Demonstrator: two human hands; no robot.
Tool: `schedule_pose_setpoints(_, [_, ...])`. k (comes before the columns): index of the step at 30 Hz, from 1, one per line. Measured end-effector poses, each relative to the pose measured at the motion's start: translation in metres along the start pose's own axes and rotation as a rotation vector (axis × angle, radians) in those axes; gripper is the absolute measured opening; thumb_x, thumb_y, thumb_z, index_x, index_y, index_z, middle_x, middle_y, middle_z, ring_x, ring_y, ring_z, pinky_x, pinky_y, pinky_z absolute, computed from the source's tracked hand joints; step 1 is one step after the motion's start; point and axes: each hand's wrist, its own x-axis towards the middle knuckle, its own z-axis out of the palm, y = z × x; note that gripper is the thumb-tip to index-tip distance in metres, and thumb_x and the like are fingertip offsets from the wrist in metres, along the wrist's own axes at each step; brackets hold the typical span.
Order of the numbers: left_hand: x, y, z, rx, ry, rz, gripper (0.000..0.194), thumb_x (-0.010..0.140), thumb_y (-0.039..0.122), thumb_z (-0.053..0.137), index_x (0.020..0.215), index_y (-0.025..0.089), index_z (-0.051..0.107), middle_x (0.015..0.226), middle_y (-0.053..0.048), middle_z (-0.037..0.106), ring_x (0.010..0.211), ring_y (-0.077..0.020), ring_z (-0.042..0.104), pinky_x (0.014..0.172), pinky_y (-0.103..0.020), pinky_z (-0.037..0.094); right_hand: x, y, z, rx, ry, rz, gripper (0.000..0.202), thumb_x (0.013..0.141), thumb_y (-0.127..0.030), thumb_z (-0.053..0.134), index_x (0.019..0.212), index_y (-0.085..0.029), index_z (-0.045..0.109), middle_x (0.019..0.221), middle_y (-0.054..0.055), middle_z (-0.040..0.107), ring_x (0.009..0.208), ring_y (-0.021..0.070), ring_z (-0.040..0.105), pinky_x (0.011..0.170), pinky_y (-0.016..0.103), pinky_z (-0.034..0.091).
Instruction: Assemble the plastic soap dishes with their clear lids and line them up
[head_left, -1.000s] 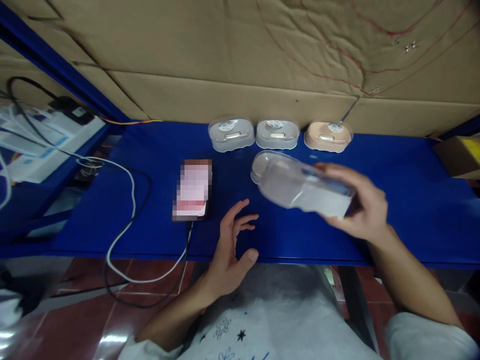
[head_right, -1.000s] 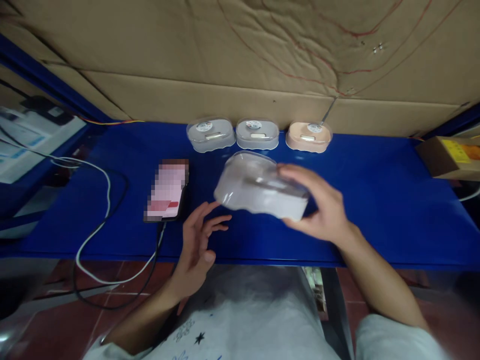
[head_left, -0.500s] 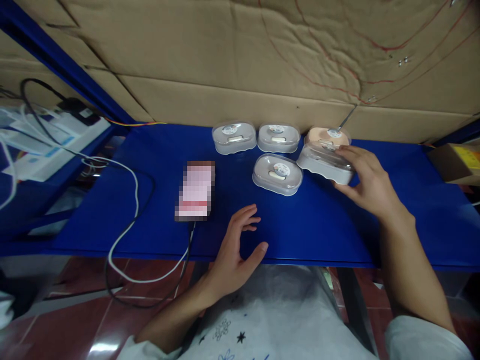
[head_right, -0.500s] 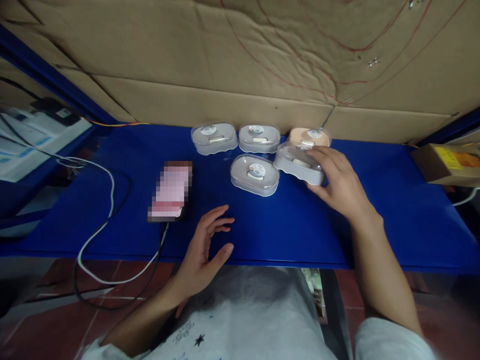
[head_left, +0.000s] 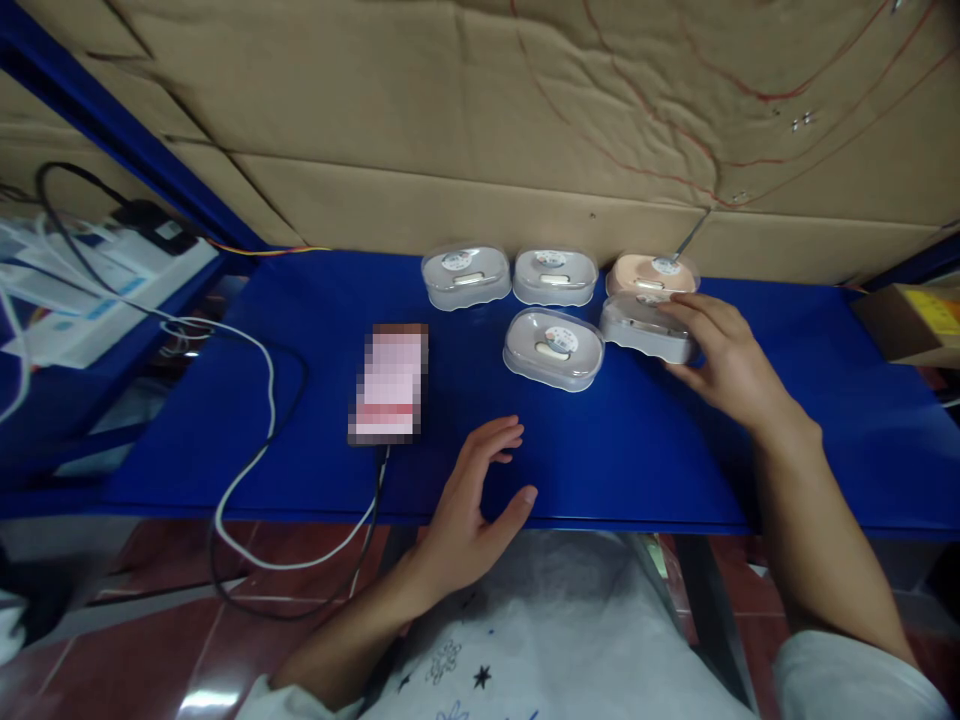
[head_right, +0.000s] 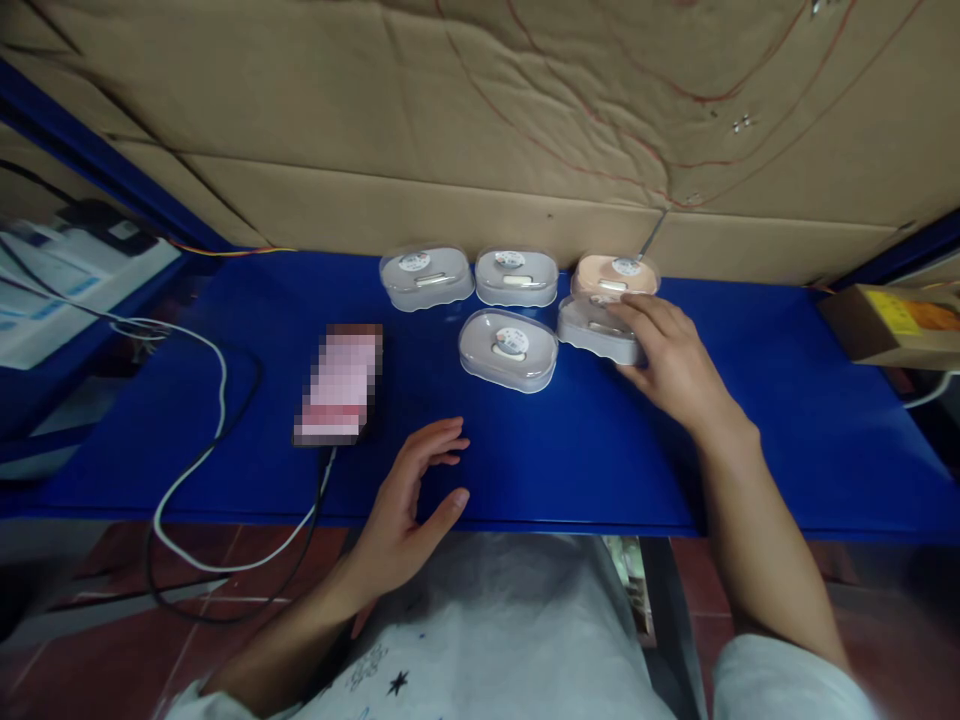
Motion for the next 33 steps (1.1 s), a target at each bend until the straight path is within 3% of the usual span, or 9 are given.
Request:
schedule_pose_setpoints(7, [0.001,0.0,-0.001,0.033,-0.006,0.008,0.054,0.102,0.024,0.063,0.152,0.036,0.048,0.157,-0.01,0.048,0.133,-0.0266,0.058,0.106,-0.045,0.053,-0.005,0.002,0.005,-0.106,-0.088,0.072,0.073,0.096,-0.02,0.06,0.164,-0.031,0.036,0.164,0.016,0.047,0.15,0.0399,0.046,0.117,0.064,0.04])
schedule_pose_setpoints(16, [0.002,0.002,-0.001,0.068,-0.009,0.004,0.051,0.102,0.025,0.064,0.15,0.036,0.05,0.155,-0.009,0.05,0.134,-0.0255,0.057,0.106,-0.044,0.053,-0.012,0.004,0.011,-0.044,-0.136,0.11,0.067,0.097,-0.022,0.056,0.161,-0.031,0.04,0.164,0.016,0.047,0.149,0.0416,0.048,0.112,0.066,0.045])
schedule_pose_setpoints(22, [0.002,0.003,-0.001,0.084,-0.018,-0.004,0.05,0.102,0.025,0.063,0.15,0.035,0.05,0.156,-0.009,0.05,0.134,-0.0258,0.057,0.107,-0.044,0.053,0.006,-0.05,0.016,0.122,-0.087,-0.046,0.064,0.105,-0.044,0.059,0.164,-0.03,0.037,0.168,0.015,0.042,0.157,0.0368,0.039,0.125,0.062,0.034])
schedule_pose_setpoints(26, [0.001,0.002,-0.002,0.103,-0.023,-0.004,0.05,0.103,0.026,0.062,0.15,0.035,0.05,0.156,-0.01,0.05,0.134,-0.0266,0.057,0.106,-0.046,0.054,0.016,-0.084,0.034,0.139,-0.137,-0.124,0.072,0.106,-0.046,0.059,0.167,-0.026,0.027,0.172,0.019,0.035,0.161,0.0386,0.03,0.128,0.065,0.026])
schedule_pose_setpoints(30, [0.001,0.003,-0.001,0.164,0.002,0.012,0.054,0.102,0.027,0.064,0.152,0.035,0.047,0.159,-0.011,0.045,0.142,-0.0292,0.052,0.111,-0.05,0.053,0.014,-0.088,0.039,0.233,-0.067,-0.14,0.056,0.098,-0.053,0.071,0.143,-0.023,0.054,0.147,0.02,0.055,0.149,0.0404,0.046,0.122,0.064,0.036])
schedule_pose_setpoints(33, [-0.001,0.005,0.002,0.29,0.08,0.037,0.064,0.098,0.027,0.07,0.154,0.036,0.042,0.166,-0.011,0.035,0.155,-0.0331,0.038,0.121,-0.059,0.045,0.007,-0.088,0.033,0.424,-0.097,-0.178,0.049,0.092,-0.053,0.078,0.127,-0.025,0.058,0.136,0.016,0.055,0.145,0.0368,0.051,0.117,0.055,0.047])
